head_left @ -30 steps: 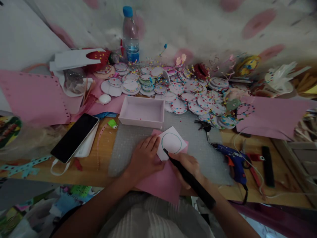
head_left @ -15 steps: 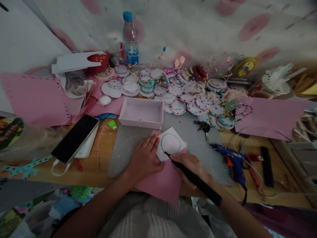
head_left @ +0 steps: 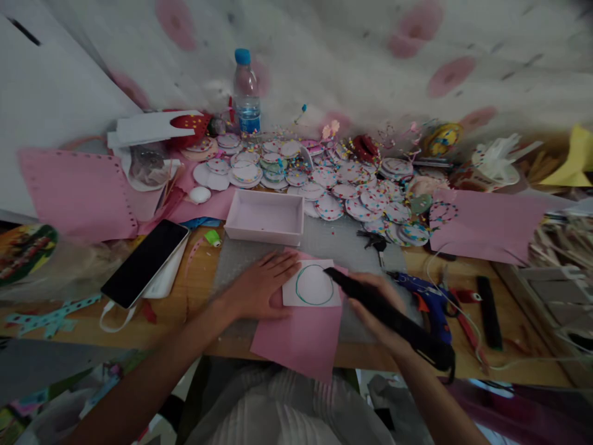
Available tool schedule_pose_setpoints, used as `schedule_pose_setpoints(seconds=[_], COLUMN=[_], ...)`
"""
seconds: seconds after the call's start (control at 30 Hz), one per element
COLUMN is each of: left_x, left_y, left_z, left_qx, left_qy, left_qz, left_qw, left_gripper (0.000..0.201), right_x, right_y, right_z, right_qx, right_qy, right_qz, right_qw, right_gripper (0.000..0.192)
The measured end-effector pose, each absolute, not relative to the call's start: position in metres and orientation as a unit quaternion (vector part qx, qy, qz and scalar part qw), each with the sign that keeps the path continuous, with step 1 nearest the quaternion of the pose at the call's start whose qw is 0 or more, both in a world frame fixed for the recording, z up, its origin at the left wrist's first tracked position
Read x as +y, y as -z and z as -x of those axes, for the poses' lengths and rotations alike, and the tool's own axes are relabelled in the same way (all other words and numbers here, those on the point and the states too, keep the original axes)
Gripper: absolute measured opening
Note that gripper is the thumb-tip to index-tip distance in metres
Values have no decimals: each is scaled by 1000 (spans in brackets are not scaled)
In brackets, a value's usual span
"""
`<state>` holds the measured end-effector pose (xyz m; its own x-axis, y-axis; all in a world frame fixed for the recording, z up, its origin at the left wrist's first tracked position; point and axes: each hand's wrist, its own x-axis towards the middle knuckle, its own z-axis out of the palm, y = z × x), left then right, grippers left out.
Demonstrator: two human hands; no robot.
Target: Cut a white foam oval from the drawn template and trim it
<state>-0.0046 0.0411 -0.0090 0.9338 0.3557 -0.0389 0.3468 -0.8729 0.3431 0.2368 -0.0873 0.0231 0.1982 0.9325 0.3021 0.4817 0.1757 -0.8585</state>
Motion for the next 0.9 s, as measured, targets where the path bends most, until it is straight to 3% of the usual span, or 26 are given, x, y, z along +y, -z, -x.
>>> schedule_pose_setpoints(seconds=[0.17,0.33,0.9], left_x=[42,41,43], left_y=[19,19,15], left_z=[4,4,2], left_qx=[185,181,188], left_qy=[-30,-43,-55], left_qz=[-969,-968,-966], left_qw=[161,168,170], left_gripper=[89,85,82], right_x=[-85,-87,-84], right_y=[-5,12,12], right_z=[-208,-204,-194], right_qx=[-666,-704,-735], right_qy=[-241,-260,-176], right_qz=[569,558,545], right_qw=[418,355,364], right_gripper=[24,35,27])
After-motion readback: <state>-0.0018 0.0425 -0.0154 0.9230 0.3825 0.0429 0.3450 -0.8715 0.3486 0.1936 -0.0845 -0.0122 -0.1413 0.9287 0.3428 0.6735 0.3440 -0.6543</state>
